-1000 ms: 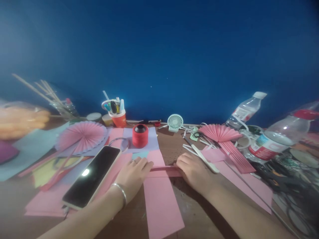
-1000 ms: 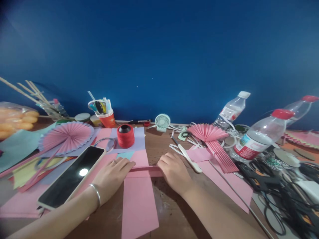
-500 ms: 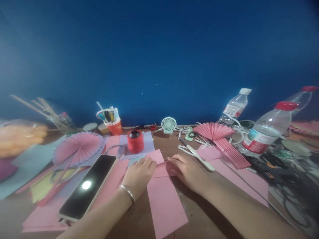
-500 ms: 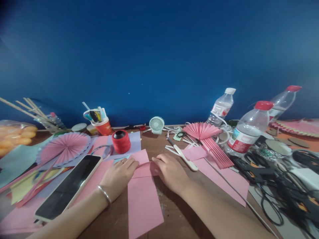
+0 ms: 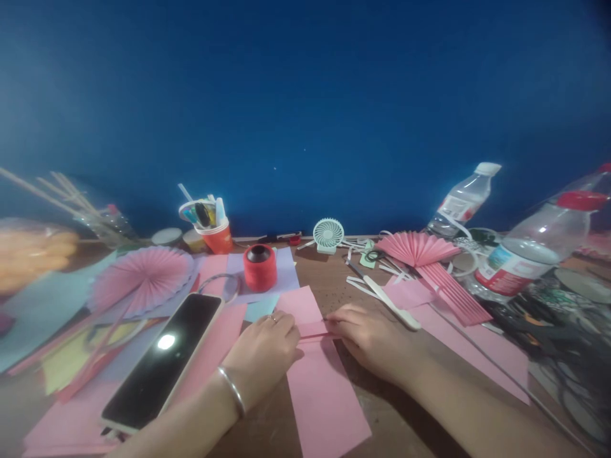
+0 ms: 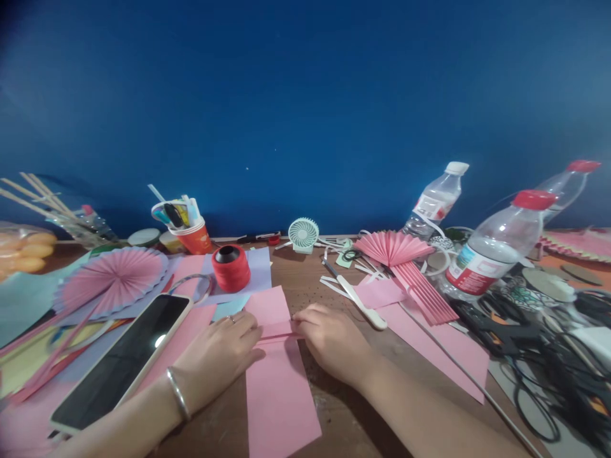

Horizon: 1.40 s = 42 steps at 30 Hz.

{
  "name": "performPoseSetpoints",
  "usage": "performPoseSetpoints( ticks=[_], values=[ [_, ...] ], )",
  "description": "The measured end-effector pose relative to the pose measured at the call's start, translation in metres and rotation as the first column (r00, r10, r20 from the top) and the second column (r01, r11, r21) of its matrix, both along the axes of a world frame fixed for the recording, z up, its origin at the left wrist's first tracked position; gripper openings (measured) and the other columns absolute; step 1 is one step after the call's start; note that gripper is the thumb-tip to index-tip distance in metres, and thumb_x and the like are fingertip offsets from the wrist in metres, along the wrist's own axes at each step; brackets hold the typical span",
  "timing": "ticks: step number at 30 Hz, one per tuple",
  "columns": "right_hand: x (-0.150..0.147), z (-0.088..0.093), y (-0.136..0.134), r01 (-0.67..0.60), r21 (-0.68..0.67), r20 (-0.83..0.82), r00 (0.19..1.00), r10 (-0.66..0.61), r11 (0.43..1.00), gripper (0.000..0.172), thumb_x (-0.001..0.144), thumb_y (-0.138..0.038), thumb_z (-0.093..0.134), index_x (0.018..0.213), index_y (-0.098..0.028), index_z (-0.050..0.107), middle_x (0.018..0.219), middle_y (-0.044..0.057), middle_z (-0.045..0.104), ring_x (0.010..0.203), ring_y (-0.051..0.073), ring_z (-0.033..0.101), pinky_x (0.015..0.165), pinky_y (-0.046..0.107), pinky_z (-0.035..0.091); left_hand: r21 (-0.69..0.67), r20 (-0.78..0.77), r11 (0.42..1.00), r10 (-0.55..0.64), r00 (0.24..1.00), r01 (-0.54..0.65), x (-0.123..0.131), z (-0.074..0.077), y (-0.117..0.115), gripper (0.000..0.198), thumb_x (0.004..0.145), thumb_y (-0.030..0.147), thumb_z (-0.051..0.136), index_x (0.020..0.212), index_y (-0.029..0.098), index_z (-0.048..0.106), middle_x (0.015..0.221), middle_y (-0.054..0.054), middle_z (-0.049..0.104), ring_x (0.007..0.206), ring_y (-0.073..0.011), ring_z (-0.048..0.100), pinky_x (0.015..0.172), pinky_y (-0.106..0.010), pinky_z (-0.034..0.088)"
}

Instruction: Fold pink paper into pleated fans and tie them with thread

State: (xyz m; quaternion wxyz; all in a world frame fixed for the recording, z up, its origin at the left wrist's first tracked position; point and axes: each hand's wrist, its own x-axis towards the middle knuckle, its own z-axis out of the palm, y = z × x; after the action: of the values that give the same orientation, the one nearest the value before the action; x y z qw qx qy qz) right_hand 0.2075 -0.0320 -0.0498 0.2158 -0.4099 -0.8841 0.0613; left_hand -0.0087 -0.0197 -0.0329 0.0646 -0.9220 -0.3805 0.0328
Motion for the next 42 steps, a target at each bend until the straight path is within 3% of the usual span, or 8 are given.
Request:
performPoseSetpoints(
  ticks=[6,13,28,38,42],
  values=[
    [0.0,0.003,-0.004,-0.013,-0.042,0.023,1.0,0.014,0.999,0.021,0.086,-0.018,0.042,0.089,-0.018,0.063,0.09,0.005,0.063,0.087,0.016,0.054,0.074,0.027,0.044,-0.068,-0.083,0.998,0.009,0.997,-0.015,-0.002,-0.002,0.001,0.015,0.083,0.013,0.045,0.083,0.014,0.06,0.085,-0.007,0.056,0.075,-0.0209,0.056,0.062,-0.033,0.048],
    [-0.003,0.006,-0.005,-0.026,-0.061,0.026,0.999,0.028,0.998,0.021,0.086,-0.015,0.042,0.082,-0.018,0.062,0.086,0.005,0.062,0.085,0.016,0.053,0.07,0.027,0.044,-0.075,-0.078,0.997,-0.04,0.996,0.034,-0.005,-0.007,-0.001,0.028,0.072,-0.006,0.042,0.084,0.013,0.058,0.085,-0.006,0.057,0.077,-0.0192,0.056,0.065,-0.031,0.049],
    [0.004,-0.004,0.007,-0.14,-0.153,-0.052,0.99,0.133,0.978,0.021,0.086,-0.015,0.042,0.082,-0.018,0.063,0.09,0.004,0.063,0.087,0.017,0.051,0.074,0.029,0.042,-0.018,-0.108,0.997,-0.073,0.991,0.072,-0.001,-0.007,-0.007,0.019,0.073,-0.001,0.05,0.078,0.014,0.06,0.078,-0.005,0.058,0.079,-0.0242,0.056,0.056,-0.032,0.05],
    [0.009,0.004,0.011,-0.18,-0.211,-0.027,0.984,0.178,0.961,0.025,0.089,-0.022,0.039,0.1,-0.021,0.061,0.094,0.004,0.062,0.092,0.015,0.051,0.076,0.026,0.041,-0.03,-0.124,0.998,-0.057,0.991,0.054,-0.001,-0.003,-0.004,0.017,0.075,-0.001,0.048,0.077,0.013,0.057,0.076,-0.005,0.055,0.077,-0.0189,0.056,0.059,-0.028,0.047],
    [0.012,0.008,0.011,-0.167,-0.268,-0.064,0.986,0.155,0.949,0.024,0.088,-0.022,0.041,0.1,-0.02,0.062,0.094,0.004,0.061,0.092,0.014,0.051,0.078,0.025,0.041,-0.023,-0.127,0.998,-0.056,0.99,0.054,-0.003,-0.002,-0.003,0.024,0.076,0.004,0.049,0.095,0.018,0.056,0.081,-0.004,0.055,0.078,-0.0207,0.056,0.051,-0.027,0.046]
  ],
)
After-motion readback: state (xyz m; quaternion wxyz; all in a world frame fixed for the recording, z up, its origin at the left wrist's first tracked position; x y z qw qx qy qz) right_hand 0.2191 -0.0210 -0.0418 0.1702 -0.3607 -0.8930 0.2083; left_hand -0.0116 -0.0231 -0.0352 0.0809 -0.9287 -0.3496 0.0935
